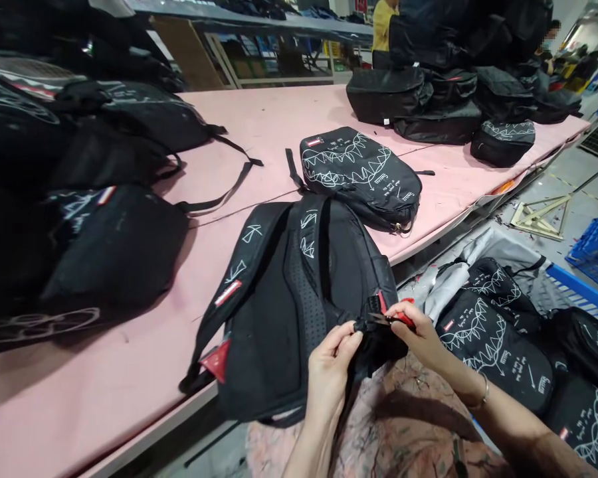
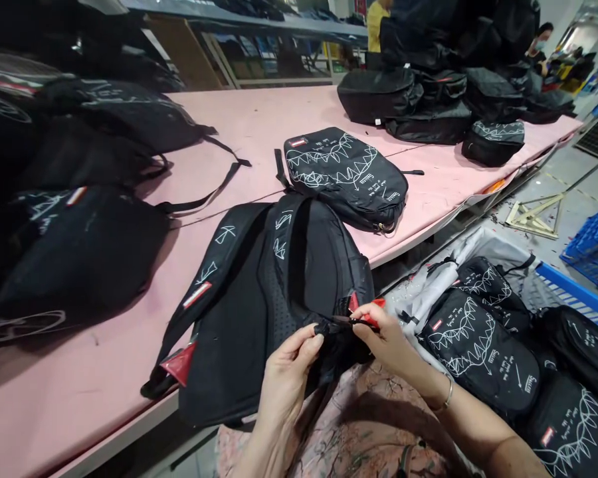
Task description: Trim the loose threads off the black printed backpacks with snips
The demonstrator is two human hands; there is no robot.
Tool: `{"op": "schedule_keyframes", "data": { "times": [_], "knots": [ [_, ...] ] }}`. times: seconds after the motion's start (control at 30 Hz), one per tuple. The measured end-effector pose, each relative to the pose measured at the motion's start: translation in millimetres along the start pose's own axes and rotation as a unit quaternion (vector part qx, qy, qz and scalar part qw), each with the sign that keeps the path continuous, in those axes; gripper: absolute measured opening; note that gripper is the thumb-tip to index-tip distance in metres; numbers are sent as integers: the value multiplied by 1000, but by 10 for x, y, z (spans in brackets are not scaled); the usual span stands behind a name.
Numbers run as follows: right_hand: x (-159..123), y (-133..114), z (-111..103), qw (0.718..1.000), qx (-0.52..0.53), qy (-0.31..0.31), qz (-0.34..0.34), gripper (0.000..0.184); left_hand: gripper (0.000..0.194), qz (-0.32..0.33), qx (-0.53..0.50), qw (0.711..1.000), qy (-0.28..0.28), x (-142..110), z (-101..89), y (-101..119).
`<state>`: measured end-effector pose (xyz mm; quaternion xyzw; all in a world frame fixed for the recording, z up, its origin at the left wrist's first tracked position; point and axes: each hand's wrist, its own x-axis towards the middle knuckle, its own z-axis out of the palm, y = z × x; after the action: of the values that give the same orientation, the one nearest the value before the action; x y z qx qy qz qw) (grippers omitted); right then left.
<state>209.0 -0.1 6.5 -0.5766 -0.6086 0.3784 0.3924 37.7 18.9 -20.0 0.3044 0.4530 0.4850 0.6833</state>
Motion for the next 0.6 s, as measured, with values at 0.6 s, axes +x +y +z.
{"op": "schedule_keyframes", "data": {
  "times": [0.6],
  "knots": [
    [235, -351, -330, 975, -167, -118, -84, 22, 16, 332, 221, 917, -13, 0, -45, -82]
  ]
}}
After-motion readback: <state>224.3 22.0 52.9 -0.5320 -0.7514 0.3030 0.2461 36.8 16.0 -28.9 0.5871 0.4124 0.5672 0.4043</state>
